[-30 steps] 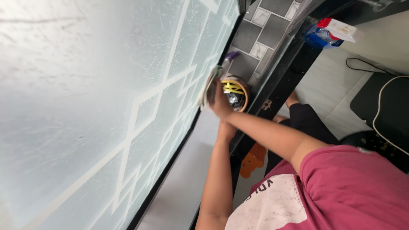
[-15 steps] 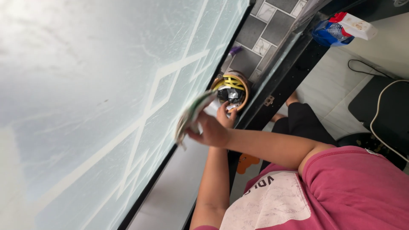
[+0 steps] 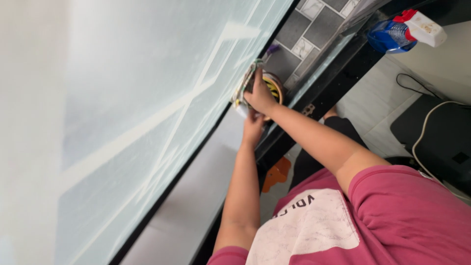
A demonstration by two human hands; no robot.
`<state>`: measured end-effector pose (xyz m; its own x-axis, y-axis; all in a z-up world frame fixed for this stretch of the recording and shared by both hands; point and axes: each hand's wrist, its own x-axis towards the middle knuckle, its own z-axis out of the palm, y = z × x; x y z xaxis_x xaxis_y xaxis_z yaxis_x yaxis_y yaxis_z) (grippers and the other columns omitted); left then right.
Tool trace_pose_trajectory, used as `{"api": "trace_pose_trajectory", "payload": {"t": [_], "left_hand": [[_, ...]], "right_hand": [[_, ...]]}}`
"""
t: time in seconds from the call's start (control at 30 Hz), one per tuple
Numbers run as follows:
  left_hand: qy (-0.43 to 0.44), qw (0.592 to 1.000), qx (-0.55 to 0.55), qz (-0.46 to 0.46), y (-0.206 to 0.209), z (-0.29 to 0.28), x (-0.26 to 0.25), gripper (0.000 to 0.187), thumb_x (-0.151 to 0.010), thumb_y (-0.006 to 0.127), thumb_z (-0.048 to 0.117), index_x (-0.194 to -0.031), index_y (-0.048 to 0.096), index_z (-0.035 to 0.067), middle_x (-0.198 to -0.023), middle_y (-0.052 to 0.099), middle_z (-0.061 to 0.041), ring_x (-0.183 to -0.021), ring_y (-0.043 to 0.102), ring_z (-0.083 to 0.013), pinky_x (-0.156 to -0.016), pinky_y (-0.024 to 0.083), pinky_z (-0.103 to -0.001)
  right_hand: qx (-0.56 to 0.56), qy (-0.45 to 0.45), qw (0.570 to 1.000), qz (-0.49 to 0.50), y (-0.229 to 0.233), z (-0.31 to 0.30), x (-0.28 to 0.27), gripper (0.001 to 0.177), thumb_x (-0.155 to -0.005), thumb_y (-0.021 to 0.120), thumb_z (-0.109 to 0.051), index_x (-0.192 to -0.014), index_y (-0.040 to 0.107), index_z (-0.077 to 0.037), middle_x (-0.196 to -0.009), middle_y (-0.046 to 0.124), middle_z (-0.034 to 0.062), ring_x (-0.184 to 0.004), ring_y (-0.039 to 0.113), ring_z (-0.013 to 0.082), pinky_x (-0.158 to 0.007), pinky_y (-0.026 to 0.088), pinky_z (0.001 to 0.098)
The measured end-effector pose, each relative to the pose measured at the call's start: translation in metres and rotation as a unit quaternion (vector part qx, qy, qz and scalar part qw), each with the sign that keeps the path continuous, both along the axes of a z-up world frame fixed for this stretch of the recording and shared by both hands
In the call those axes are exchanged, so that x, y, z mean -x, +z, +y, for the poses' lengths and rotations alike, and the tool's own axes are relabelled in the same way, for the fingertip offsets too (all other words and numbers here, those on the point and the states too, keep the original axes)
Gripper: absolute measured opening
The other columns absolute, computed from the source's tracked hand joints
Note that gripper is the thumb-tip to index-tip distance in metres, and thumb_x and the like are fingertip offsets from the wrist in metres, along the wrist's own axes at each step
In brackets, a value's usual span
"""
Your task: The person wipes a large frosted glass window with a patterned cloth, moving the cloth across the surface in broad strokes. The person uses both hands to reach different areas of the window and continues wiping throughout the clip.
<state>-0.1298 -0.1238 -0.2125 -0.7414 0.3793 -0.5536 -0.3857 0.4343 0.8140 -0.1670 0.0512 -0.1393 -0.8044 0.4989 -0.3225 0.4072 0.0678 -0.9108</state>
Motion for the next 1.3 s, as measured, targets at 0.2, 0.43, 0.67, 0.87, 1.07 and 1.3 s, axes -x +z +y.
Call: {"api": "trace_pose_trajectory", "payload": {"t": [0.2,0.43,0.67,0.87,1.07,1.3], "left_hand": [[0.293,0.852,-0.377,-0.215,0.135,0.07,0.036,0.028,-0.101,0.055,0.033,-0.115,0.072,0.015,-0.133,0.069,-0.007,-0.133,0.06,-0.0274,-0.11,0.046,-0.045],[0.385,0.81,-0.383,-0.224,0.042,0.086,0.068,0.012,-0.095,0.07,0.018,-0.099,0.067,0.007,-0.104,0.075,-0.014,-0.103,0.074,-0.0306,-0.097,0.052,-0.045],[0.458,0.804,-0.33,-0.185,0.089,0.07,0.04,0.016,-0.085,0.083,0.021,-0.095,0.073,0.013,-0.096,0.075,-0.004,-0.099,0.074,-0.0231,-0.096,0.052,-0.039],[0.565,0.733,-0.347,-0.151,0.103,0.056,0.025,0.025,-0.084,0.088,0.023,-0.099,0.07,0.013,-0.102,0.064,0.001,-0.115,0.067,-0.0229,-0.102,0.045,-0.045],[0.657,0.642,-0.377,-0.116,0.085,0.08,0.022,0.027,-0.088,0.08,0.024,-0.107,0.064,0.014,-0.102,0.065,-0.003,-0.101,0.068,-0.0215,-0.093,0.046,-0.044],[0.657,0.689,-0.233,0.2,0.202,0.087,-0.004,0.076,-0.097,0.066,0.025,-0.157,0.022,0.01,-0.141,0.06,-0.021,-0.115,0.071,-0.0293,-0.091,0.067,-0.039]], "right_hand": [[-0.099,0.064,0.982,0.151,0.002,0.027,-0.017,0.06,-0.076,0.063,-0.004,-0.136,0.062,-0.004,-0.11,0.074,0.0221,-0.108,0.069,0.0405,-0.097,0.052,0.047],[-0.113,0.191,0.966,0.135,0.026,0.043,-0.04,0.065,-0.078,0.067,-0.006,-0.142,0.063,-0.018,-0.127,0.071,0.0093,-0.118,0.066,0.0336,-0.106,0.047,0.046],[-0.203,0.279,0.905,0.248,0.158,0.092,-0.109,0.05,-0.092,0.062,-0.008,-0.142,0.057,-0.009,-0.136,0.06,0.0106,-0.131,0.056,0.0288,-0.107,0.042,0.0411],[-0.2,0.364,0.89,0.187,0.201,0.146,-0.14,0.043,-0.099,0.061,-0.008,-0.142,0.058,-0.012,-0.135,0.059,0.0065,-0.128,0.057,0.0287,-0.108,0.042,0.0418],[-0.242,0.463,0.842,0.137,0.212,0.179,-0.148,0.038,-0.1,0.06,-0.005,-0.138,0.061,-0.008,-0.134,0.06,0.0106,-0.126,0.057,0.0303,-0.109,0.043,0.044],[-0.365,0.519,0.732,0.249,0.252,0.176,-0.109,0.035,-0.104,0.059,0.007,-0.138,0.059,-0.001,-0.139,0.058,0.0181,-0.125,0.059,0.0385,-0.109,0.047,0.0504]]}}
